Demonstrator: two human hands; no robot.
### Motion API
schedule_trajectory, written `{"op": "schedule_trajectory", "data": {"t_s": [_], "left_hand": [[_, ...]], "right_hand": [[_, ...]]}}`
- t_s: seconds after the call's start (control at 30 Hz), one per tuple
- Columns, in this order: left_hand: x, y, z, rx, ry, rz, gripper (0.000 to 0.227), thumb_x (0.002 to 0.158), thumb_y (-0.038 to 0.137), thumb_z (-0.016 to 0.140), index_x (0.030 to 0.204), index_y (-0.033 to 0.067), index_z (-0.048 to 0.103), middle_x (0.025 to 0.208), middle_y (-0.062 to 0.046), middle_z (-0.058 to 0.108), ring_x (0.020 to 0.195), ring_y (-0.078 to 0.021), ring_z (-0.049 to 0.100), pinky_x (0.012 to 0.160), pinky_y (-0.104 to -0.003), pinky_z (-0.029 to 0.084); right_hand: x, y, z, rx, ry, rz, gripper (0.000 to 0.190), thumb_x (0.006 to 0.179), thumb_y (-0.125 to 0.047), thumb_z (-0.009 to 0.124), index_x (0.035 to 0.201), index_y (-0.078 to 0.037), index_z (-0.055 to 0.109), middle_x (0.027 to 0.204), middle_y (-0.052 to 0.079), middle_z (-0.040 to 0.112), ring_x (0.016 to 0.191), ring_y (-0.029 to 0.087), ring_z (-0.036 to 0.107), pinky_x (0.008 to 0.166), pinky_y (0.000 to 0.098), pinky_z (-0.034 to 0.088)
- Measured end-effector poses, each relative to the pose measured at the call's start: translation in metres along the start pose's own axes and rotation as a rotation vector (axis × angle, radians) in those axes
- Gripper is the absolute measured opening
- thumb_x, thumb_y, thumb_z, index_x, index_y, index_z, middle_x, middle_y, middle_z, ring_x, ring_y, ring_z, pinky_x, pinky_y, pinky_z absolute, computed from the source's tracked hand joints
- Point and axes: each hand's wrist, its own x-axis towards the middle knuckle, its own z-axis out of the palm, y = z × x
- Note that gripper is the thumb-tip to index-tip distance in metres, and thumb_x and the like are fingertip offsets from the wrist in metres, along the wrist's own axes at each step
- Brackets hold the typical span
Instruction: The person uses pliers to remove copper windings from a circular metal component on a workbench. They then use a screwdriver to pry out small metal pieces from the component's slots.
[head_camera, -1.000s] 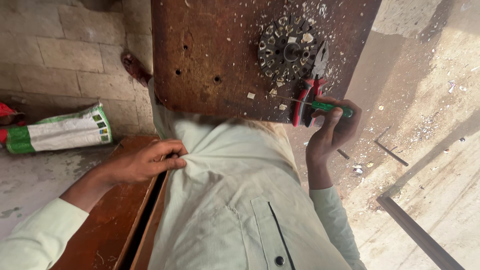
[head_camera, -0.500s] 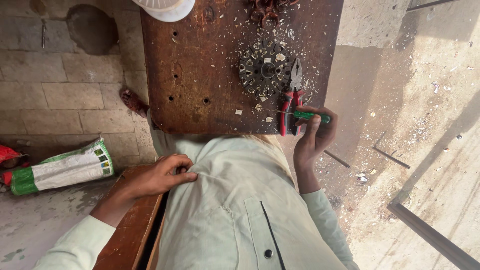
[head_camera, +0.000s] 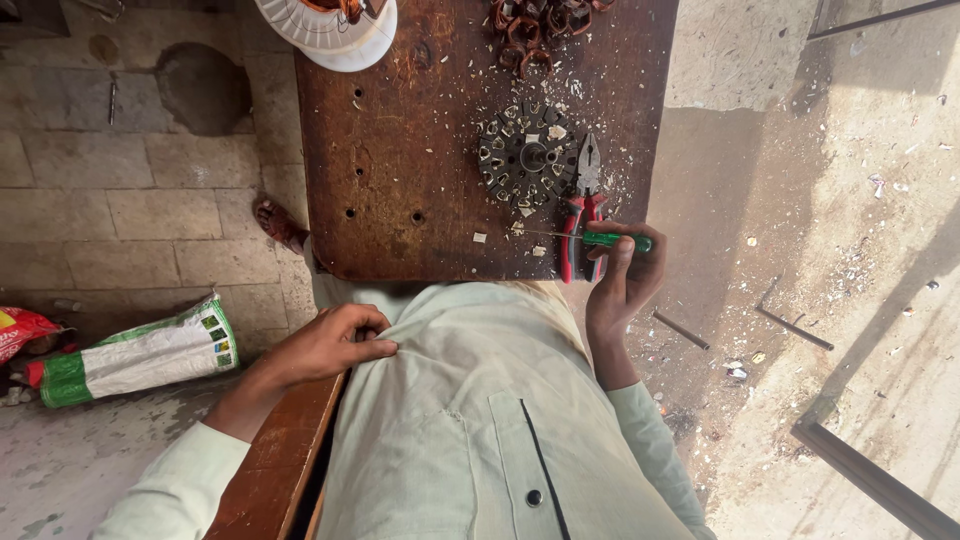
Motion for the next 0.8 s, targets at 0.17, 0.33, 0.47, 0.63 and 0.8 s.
{"op": "schedule_trajectory", "data": {"t_s": [0.17, 0.33, 0.47, 0.63, 0.8], "left_hand": [[0.002, -0.019, -0.002, -0.282, -0.057, -0.055, 0.050, 0.082, 0.048, 0.074, 0.108, 0.0051, 0.074, 0.103, -0.008, 0.070, 0.102, -0.0200, 0.064, 0.088, -0.039, 0.052], [-0.009, -0.029, -0.001, -0.412, -0.037, -0.244, 0.045, 0.081, 0.039, 0.078, 0.114, 0.0118, 0.067, 0.108, -0.004, 0.065, 0.105, -0.0166, 0.061, 0.090, -0.038, 0.051], [0.000, -0.017, -0.010, -0.294, -0.195, -0.044, 0.039, 0.092, 0.040, 0.074, 0.096, 0.0012, 0.075, 0.084, -0.008, 0.058, 0.078, -0.0182, 0.050, 0.070, -0.037, 0.042], [0.031, 0.015, -0.046, 0.007, 0.090, 0.057, 0.030, 0.085, 0.035, 0.077, 0.089, 0.0054, 0.073, 0.088, -0.004, 0.066, 0.081, -0.0146, 0.061, 0.073, -0.033, 0.053], [0.033, 0.070, -0.063, 0.265, 0.640, 0.283, 0.034, 0.084, 0.035, 0.078, 0.095, 0.0037, 0.069, 0.096, -0.009, 0.065, 0.088, -0.0229, 0.063, 0.079, -0.039, 0.051]], "right_hand": [[0.006, -0.001, -0.002, -0.006, -0.011, 0.003, 0.032, 0.113, -0.033, 0.056, 0.117, -0.001, 0.053, 0.106, 0.018, 0.074, 0.089, 0.016, 0.068, 0.075, 0.0284, 0.055], [0.018, -0.006, -0.004, -0.011, -0.017, -0.015, 0.031, 0.113, -0.031, 0.056, 0.118, -0.001, 0.053, 0.108, 0.017, 0.073, 0.094, 0.017, 0.069, 0.077, 0.0289, 0.055], [0.027, -0.009, -0.003, -0.085, 0.043, -0.018, 0.030, 0.113, -0.030, 0.056, 0.118, 0.000, 0.053, 0.108, 0.018, 0.074, 0.089, 0.016, 0.066, 0.077, 0.0294, 0.055], [0.028, -0.006, 0.001, -0.006, 0.055, -0.011, 0.031, 0.112, -0.030, 0.055, 0.118, 0.000, 0.052, 0.108, 0.018, 0.074, 0.096, 0.019, 0.071, 0.079, 0.0317, 0.059], [0.022, -0.004, -0.005, 0.042, -0.024, -0.005, 0.031, 0.113, -0.027, 0.054, 0.122, 0.002, 0.050, 0.115, 0.020, 0.071, 0.110, 0.024, 0.071, 0.097, 0.0367, 0.060]]}}
